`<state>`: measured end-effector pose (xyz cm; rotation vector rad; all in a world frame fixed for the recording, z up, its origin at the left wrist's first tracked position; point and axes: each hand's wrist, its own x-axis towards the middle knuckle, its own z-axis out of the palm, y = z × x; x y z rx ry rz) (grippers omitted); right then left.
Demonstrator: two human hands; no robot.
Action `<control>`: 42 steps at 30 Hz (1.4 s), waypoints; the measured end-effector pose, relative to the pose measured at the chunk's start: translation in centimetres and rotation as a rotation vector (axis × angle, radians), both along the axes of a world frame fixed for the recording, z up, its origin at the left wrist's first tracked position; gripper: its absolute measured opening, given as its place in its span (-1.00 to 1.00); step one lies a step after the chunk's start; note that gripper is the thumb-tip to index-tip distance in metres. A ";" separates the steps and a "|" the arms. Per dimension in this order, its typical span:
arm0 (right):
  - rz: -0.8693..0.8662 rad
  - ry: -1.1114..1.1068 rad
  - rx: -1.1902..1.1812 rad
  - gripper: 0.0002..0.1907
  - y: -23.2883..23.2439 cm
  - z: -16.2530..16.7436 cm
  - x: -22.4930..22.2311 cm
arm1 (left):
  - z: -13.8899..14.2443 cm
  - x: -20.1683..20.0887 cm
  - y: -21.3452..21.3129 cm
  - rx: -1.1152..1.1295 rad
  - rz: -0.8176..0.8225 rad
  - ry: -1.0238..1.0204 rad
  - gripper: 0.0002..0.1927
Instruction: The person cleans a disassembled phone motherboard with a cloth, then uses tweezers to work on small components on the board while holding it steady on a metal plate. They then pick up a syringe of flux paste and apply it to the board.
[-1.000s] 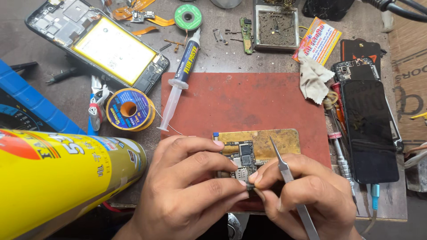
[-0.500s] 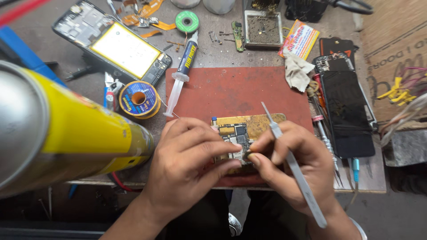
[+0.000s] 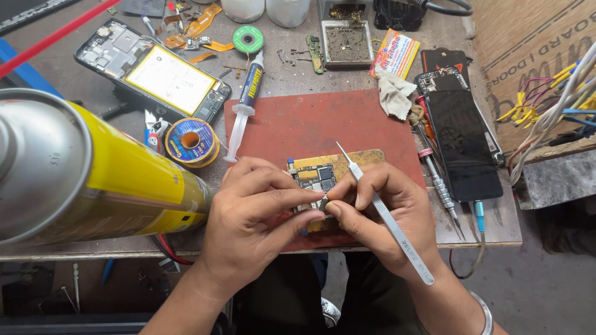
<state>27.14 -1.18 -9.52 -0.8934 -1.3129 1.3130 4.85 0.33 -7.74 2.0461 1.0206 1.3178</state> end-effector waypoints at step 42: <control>-0.154 -0.134 0.245 -0.69 -0.9 -0.4 -0.4 | 0.0 -0.7 -0.1 -0.174 -0.063 -0.151 -0.72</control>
